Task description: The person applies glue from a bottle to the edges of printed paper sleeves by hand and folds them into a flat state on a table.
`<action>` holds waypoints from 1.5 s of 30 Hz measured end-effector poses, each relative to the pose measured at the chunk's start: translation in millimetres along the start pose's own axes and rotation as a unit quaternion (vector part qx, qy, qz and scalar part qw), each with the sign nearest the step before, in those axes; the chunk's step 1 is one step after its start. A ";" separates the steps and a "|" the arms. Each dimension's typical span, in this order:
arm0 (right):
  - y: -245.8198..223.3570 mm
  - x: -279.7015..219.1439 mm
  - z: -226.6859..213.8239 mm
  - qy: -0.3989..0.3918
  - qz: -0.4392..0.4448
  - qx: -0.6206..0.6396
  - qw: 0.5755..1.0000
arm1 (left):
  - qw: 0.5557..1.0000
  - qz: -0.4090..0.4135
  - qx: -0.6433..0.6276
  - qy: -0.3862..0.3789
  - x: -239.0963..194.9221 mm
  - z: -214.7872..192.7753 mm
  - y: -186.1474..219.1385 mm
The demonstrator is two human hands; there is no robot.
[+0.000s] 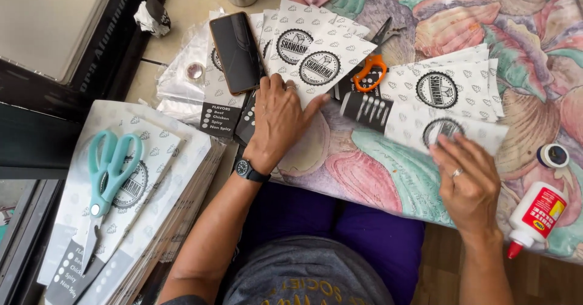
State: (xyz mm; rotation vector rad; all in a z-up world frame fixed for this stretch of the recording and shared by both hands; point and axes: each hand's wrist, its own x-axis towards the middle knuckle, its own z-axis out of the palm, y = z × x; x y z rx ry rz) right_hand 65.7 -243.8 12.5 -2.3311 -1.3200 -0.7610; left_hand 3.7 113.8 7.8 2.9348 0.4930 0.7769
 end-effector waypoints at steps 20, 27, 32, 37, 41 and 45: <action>64.6 -149.5 -86.6 0.076 0.660 0.220 0.715 | 0.909 0.318 -0.255 -0.093 -94.4 5.3 117.8; 35.6 -156.2 -106.8 0.274 0.572 0.402 0.660 | 0.900 0.329 -0.268 -0.099 -86.5 4.3 113.5; 23.8 -167.4 -79.3 0.339 0.448 0.321 0.762 | 0.890 0.344 -0.251 -0.161 -73.1 -2.9 112.1; 4.8 -147.9 -43.4 0.319 0.444 0.300 0.782 | 0.891 0.315 -0.287 -0.155 -58.3 -8.8 113.6; 12.1 -146.1 -38.7 0.318 0.446 0.298 0.782 | 0.901 0.288 -0.277 -0.171 -55.0 -6.2 113.1; 51.3 -174.6 -57.8 0.334 0.422 0.259 0.802 | 0.907 0.271 -0.273 -0.171 -52.7 -0.9 112.6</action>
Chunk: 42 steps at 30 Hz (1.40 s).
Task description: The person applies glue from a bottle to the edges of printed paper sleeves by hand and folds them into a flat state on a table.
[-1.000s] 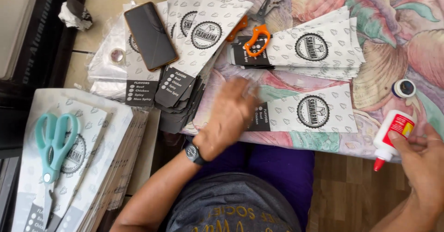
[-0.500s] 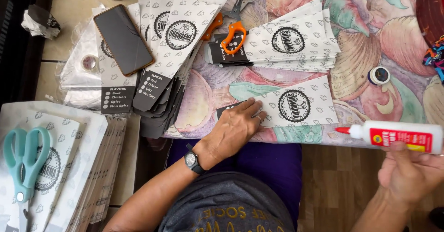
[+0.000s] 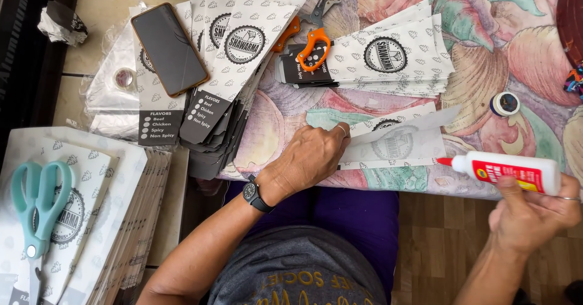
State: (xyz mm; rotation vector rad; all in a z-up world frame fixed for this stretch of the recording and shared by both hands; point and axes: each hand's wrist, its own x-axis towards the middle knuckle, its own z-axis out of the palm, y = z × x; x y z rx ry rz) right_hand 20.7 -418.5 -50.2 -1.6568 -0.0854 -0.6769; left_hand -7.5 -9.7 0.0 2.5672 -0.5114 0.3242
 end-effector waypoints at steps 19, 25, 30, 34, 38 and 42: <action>-44.8 -82.8 138.8 -0.138 0.103 0.113 0.979 | 0.972 -0.117 -0.165 -0.123 29.4 -13.7 -20.9; -46.3 -114.4 180.4 -0.178 0.085 0.136 0.971 | 0.946 -0.172 -0.234 -0.142 36.0 -18.7 -31.0; -52.0 -94.1 160.4 -0.154 0.127 0.197 0.960 | 0.937 -0.186 -0.249 -0.158 30.4 -19.1 -26.5; -57.3 -24.4 98.3 -0.006 0.134 0.191 0.972 | 0.980 -0.097 -0.145 -0.092 2.1 -12.7 1.2; -26.6 31.9 36.8 0.001 0.216 -0.035 0.976 | 0.999 0.035 -0.021 -0.004 -23.5 -0.2 23.4; -10.3 39.4 20.2 -0.074 0.153 -0.180 0.969 | 0.995 0.069 0.065 -0.003 -35.1 9.8 26.9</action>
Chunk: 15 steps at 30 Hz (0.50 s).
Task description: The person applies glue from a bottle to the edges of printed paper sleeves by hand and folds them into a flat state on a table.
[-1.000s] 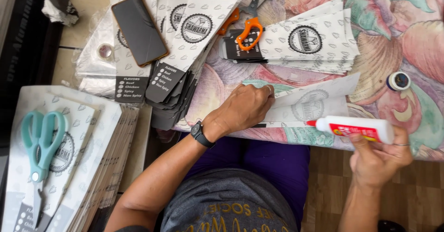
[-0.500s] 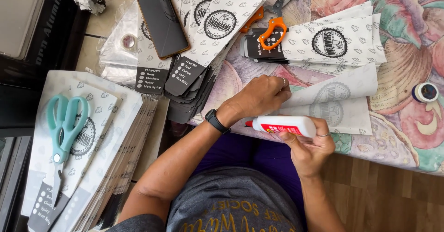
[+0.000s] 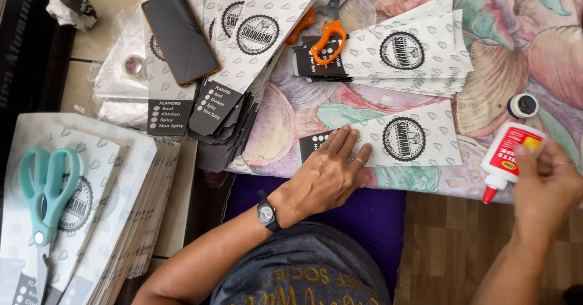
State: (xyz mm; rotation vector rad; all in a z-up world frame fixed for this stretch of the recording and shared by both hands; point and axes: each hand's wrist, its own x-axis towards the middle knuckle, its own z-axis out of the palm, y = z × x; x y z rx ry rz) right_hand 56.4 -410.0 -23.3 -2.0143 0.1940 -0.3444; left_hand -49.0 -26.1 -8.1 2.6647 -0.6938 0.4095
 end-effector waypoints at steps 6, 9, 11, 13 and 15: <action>-84.5 -80.8 65.3 -0.010 -0.433 -0.315 0.844 | 0.997 0.019 0.053 -0.054 -10.4 17.0 7.2; -87.1 -108.8 93.2 -0.236 -0.497 -0.283 0.786 | 0.996 0.015 0.074 -0.054 -11.8 17.7 6.5; -89.7 -112.9 95.5 -0.284 -0.445 -0.334 0.780 | 0.990 0.024 0.115 -0.073 -13.1 10.1 2.8; -84.6 -99.4 77.9 -0.273 -0.415 -0.358 0.791 | 0.992 0.018 0.098 -0.077 -18.6 -10.2 -2.7; -81.8 -89.4 64.3 -0.259 -0.385 -0.383 0.799 | 0.994 0.012 0.080 -0.078 -24.6 -19.5 -6.7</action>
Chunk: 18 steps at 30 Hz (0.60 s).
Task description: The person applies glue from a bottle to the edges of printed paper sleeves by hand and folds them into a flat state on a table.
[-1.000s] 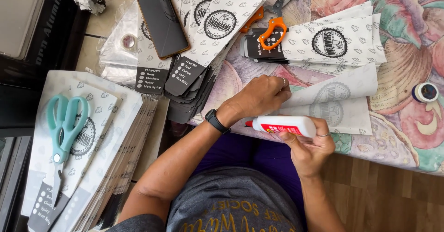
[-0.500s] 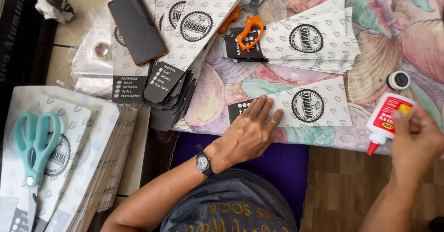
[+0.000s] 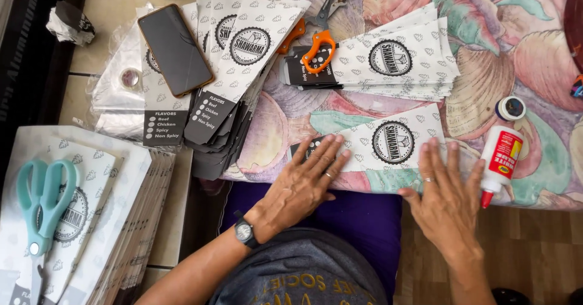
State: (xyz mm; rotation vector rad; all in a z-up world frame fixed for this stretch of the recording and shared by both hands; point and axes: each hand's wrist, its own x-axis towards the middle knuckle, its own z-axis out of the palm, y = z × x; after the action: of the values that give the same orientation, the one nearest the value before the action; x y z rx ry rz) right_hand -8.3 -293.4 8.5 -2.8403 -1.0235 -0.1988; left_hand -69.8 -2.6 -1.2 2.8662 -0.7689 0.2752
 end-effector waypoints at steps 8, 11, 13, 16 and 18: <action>21.4 -5.1 3.8 0.108 0.089 -0.132 0.981 | 0.940 -0.280 0.189 -0.038 -2.0 4.9 36.5; 29.7 26.3 -10.2 0.173 0.085 -0.160 0.968 | 0.931 -0.271 0.242 -0.039 14.1 -14.8 46.5; 32.3 60.2 -18.9 0.193 0.035 -0.101 0.975 | 0.961 -0.201 0.186 -0.025 18.4 8.4 45.2; 28.8 109.7 -22.3 0.157 -0.037 0.020 0.987 | 0.991 -0.089 0.092 0.043 16.7 12.1 40.8; 24.6 139.3 -19.2 0.107 -0.063 0.083 0.989 | 0.992 -0.048 0.061 0.100 13.5 1.7 33.3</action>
State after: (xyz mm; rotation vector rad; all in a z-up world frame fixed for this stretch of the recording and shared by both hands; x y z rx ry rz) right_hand 112.2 -228.0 48.3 -2.5420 -1.1156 -0.4004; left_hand -75.0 -37.9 3.7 2.9180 -0.5937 0.6065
